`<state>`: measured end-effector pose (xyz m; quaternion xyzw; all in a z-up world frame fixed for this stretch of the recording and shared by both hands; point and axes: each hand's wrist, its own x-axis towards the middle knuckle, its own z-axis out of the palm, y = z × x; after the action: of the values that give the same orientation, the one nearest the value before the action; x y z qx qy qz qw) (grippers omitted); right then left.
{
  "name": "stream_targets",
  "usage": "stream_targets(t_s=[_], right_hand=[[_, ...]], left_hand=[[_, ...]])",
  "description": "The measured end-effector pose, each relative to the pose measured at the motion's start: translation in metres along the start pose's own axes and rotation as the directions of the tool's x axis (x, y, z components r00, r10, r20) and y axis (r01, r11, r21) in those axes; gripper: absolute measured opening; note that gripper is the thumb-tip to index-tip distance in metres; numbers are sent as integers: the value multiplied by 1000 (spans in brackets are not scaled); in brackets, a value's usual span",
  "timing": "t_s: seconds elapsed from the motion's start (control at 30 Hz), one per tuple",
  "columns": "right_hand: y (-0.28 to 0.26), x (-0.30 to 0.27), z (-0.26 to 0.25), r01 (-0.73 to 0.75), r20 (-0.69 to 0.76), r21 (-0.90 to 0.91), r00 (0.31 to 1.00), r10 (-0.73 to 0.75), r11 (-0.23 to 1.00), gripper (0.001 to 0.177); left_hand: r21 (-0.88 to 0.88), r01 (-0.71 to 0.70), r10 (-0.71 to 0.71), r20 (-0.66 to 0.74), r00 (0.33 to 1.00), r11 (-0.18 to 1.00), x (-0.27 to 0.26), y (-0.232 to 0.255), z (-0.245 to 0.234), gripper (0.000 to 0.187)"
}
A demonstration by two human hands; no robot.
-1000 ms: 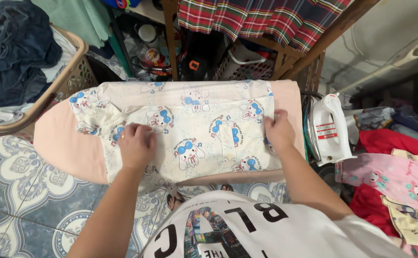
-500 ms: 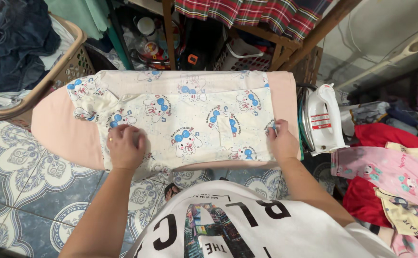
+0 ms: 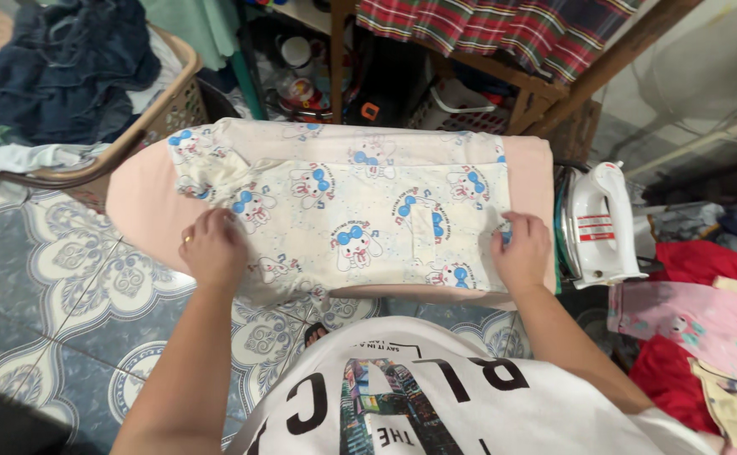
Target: The person irons a small patterned garment on a pink ironing board. They repeatedly smooth, fold, and press the fabric with a white steam iron, adjusting the garment several times to cover different areas.
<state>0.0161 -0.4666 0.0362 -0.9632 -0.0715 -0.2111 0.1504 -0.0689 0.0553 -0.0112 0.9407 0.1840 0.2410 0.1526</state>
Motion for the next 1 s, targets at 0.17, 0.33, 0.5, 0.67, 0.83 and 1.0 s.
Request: stream_targets(t_s=[0.17, 0.33, 0.5, 0.67, 0.83, 1.0], right_hand=[[-30, 14, 35, 154, 96, 103, 982, -164, 983, 48], [-37, 13, 43, 92, 172, 62, 980, -101, 994, 53], [-35, 14, 42, 101, 178, 71, 978, -112, 992, 55], [-37, 14, 44, 99, 188, 48, 976, -107, 994, 57], [-35, 13, 43, 102, 187, 40, 976, -107, 994, 58], [-15, 26, 51, -121, 177, 254, 981, 77, 960, 37]], left_hand=[[62, 129, -134, 85, 987, 990, 22, 14, -19, 31], [-253, 607, -380, 585, 716, 754, 49, 0, -19, 27], [-276, 395, -244, 454, 857, 876, 46, -23, -9, 33], [122, 242, -271, 414, 869, 962, 33, -25, -3, 42], [187, 177, -224, 273, 936, 966, 27, -12, -10, 38], [68, 19, -23, 64, 998, 998, 29, 7, -8, 39]])
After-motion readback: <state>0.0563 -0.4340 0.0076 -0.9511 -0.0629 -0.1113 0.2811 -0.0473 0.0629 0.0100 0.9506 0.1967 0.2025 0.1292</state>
